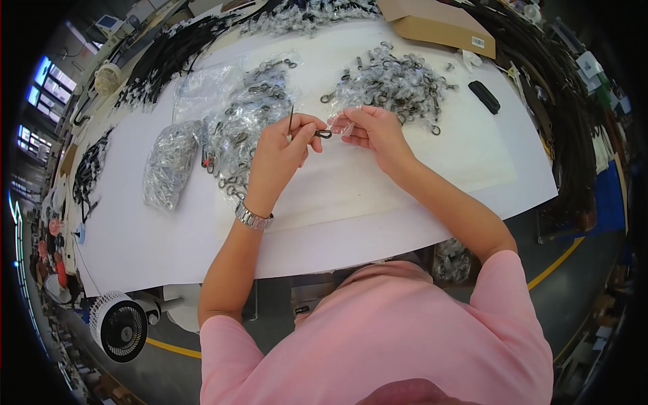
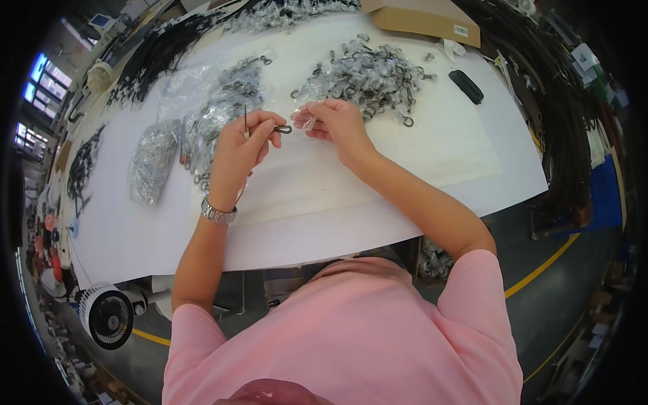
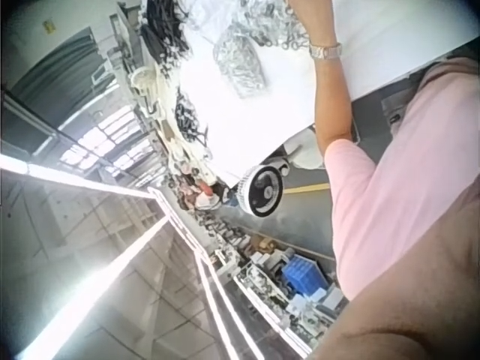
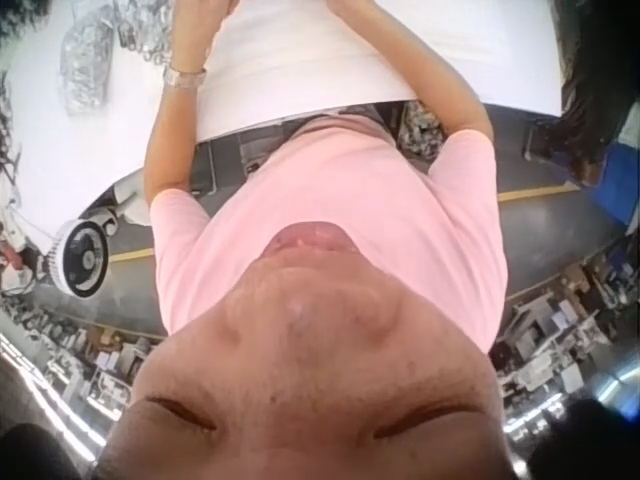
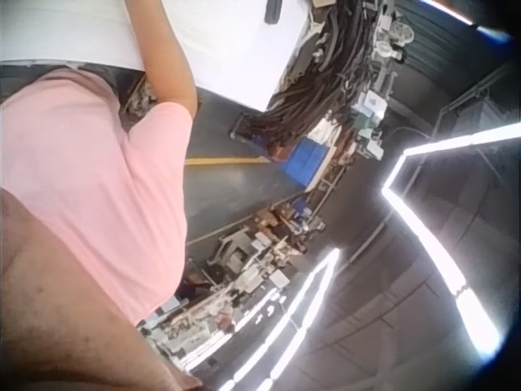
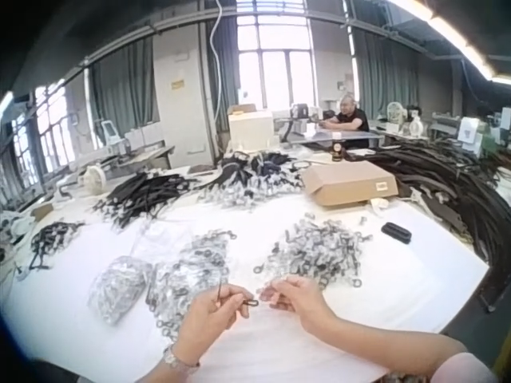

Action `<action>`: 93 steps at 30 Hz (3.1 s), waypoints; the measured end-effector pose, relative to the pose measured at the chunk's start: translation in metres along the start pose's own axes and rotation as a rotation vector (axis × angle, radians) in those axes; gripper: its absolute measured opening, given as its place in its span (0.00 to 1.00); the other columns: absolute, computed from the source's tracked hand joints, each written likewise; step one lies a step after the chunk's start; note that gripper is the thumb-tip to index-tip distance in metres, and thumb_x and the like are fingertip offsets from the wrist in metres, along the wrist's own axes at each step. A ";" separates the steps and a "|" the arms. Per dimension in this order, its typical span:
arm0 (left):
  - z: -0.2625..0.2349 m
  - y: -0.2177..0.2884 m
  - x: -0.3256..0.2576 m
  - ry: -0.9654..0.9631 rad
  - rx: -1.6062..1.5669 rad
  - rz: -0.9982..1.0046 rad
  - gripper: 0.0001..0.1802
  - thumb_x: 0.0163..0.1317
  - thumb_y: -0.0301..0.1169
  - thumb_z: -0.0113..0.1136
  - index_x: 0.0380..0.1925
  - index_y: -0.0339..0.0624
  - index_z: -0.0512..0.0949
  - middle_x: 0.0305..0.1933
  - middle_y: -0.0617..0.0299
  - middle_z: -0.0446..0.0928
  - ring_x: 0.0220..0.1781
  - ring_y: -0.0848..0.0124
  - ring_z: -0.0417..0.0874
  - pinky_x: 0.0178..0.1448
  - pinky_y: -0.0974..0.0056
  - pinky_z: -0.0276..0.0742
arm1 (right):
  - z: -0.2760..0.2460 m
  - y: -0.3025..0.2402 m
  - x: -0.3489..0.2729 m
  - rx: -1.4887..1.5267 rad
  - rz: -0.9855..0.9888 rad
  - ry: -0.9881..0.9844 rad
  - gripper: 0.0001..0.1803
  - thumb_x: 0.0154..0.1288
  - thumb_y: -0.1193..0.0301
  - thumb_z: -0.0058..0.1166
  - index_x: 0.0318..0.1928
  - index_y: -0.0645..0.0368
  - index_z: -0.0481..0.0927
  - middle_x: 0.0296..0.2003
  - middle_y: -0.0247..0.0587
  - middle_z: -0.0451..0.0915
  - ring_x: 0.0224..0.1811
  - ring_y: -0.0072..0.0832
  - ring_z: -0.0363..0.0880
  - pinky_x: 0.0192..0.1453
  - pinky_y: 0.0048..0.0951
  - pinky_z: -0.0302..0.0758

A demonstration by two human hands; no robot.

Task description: Threading metal rings onto a cord using a thin tool.

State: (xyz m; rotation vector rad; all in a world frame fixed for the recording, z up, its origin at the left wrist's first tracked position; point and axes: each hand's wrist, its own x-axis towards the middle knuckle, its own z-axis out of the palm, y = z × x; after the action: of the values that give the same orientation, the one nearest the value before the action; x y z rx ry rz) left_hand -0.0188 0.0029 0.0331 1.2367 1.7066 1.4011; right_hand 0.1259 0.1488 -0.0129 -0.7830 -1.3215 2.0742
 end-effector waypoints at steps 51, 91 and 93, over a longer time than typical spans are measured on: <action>0.020 -0.030 -0.002 0.061 -0.377 -0.211 0.12 0.71 0.36 0.66 0.36 0.37 0.83 0.30 0.59 0.86 0.15 0.86 0.63 0.18 0.76 0.53 | 0.011 0.010 -0.023 0.034 -0.125 -0.130 0.21 0.78 0.65 0.56 0.64 0.63 0.78 0.54 0.41 0.87 0.51 0.23 0.86 0.62 0.29 0.81; 0.001 -0.005 -0.007 -0.087 -0.292 -0.074 0.05 0.70 0.28 0.63 0.40 0.38 0.81 0.29 0.68 0.80 0.16 0.88 0.62 0.19 0.76 0.51 | -0.016 -0.006 -0.003 0.295 0.538 -0.748 0.14 0.81 0.64 0.53 0.51 0.65 0.81 0.33 0.27 0.79 0.30 0.14 0.73 0.36 0.19 0.73; 0.003 -0.007 -0.002 -0.125 -0.267 -0.066 0.05 0.69 0.27 0.63 0.42 0.39 0.82 0.29 0.69 0.80 0.17 0.88 0.61 0.19 0.76 0.50 | -0.022 -0.010 -0.007 0.263 0.541 -0.687 0.15 0.81 0.65 0.53 0.51 0.66 0.80 0.31 0.26 0.76 0.28 0.13 0.69 0.33 0.18 0.68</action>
State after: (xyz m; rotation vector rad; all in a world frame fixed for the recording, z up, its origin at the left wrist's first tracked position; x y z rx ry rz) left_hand -0.0175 0.0017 0.0254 1.0856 1.4115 1.4271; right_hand 0.1477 0.1607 -0.0098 -0.3280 -1.1899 3.0611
